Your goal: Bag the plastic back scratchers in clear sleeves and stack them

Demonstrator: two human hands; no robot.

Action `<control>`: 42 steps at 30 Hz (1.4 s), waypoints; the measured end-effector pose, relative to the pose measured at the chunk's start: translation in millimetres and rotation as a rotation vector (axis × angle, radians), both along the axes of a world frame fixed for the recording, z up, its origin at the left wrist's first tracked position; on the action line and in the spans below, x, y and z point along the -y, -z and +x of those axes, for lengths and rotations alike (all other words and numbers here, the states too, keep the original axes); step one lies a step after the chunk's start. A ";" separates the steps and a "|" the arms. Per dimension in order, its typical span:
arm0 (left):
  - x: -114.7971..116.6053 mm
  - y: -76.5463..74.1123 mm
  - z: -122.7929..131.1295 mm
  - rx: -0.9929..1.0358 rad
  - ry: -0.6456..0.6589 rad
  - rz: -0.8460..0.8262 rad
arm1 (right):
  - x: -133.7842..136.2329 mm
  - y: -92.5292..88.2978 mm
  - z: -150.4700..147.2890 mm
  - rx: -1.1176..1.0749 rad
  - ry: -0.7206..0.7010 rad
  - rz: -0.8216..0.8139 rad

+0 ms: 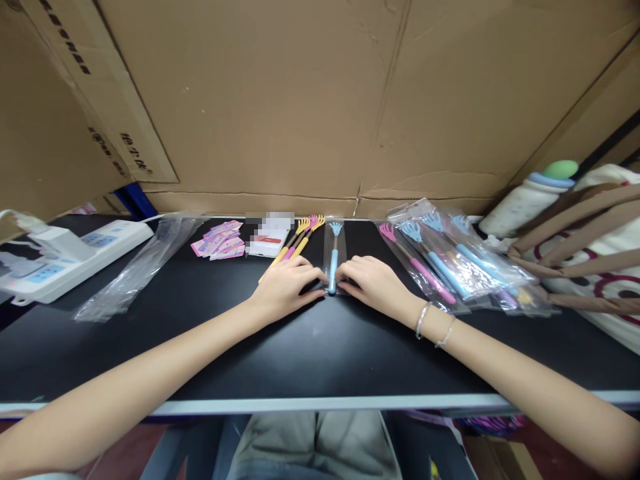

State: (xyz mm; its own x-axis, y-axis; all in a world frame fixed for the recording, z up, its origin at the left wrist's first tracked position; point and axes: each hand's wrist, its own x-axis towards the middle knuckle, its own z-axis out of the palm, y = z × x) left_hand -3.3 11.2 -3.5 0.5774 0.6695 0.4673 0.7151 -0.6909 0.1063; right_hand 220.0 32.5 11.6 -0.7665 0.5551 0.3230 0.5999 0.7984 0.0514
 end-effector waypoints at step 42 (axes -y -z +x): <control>2.4 -15.5 -8.8 0.095 0.031 0.151 | -19.5 -28.8 -11.7 0.185 -0.213 0.203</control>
